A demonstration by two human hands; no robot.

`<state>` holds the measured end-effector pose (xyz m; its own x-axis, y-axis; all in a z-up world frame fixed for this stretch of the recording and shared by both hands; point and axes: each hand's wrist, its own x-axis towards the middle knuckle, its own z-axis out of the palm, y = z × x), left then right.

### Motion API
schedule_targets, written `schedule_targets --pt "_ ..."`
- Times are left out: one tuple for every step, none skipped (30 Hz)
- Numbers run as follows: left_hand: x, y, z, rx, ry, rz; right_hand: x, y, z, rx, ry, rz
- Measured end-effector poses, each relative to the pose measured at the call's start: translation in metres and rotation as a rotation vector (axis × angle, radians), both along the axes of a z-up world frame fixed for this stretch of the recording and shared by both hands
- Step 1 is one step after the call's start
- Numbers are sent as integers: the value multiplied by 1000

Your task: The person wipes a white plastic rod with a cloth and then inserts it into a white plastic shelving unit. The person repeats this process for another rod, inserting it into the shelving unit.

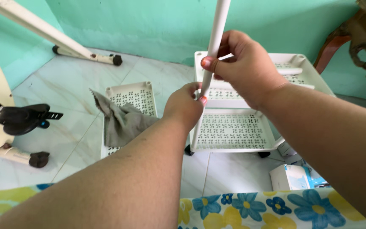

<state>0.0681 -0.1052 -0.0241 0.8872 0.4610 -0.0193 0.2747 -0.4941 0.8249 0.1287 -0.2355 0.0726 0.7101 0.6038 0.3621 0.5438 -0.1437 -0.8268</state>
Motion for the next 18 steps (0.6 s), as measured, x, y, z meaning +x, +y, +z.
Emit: schedule_targets --pt "0 0 -2 9 -30 2 0 -1 -1 -9 43 -16" --pt "0 1 -4 17 -60 5 1 -3 -1 -17 86 -32" --pt "-3 0 -7 24 -83 10 1 -5 -4 -35 91 -16" --pt "-6 -2 -9 151 -203 11 0 -7 -5 -52 95 0" --pt "-5 0 -6 283 -337 13 2 -6 -3 -64 85 19" --pt "-6 0 -1 416 -471 14 3 -6 1 -66 103 15" --pt "-5 1 6 296 -378 8 4 -5 5 -65 113 15" --pt "-6 -1 14 176 -285 0 5 -2 8 -64 122 16" --pt "-7 -4 20 52 -184 -17 6 -2 9 -79 114 16" --pt "-7 -5 27 36 -173 -9 6 -3 9 -95 106 16" --pt "-9 -7 31 16 -154 -3 5 -4 6 -113 106 13" --pt "-11 -9 35 -4 -134 2 3 -6 3 -116 107 18" --pt "-12 -9 39 14 -122 0 3 -7 2 -118 103 22" --pt "-13 -9 43 32 -111 -3 2 -7 1 -119 98 27" --pt "-11 -10 47 52 -103 -9 1 -9 2 -156 96 -5" --pt "-10 -11 50 53 -102 -9 -1 -11 4 -193 95 -37" --pt "-11 -11 50 52 -99 -3 -3 -12 5 -233 96 -63" --pt "-11 -10 50 52 -95 3 -5 -12 7 -201 51 -67"
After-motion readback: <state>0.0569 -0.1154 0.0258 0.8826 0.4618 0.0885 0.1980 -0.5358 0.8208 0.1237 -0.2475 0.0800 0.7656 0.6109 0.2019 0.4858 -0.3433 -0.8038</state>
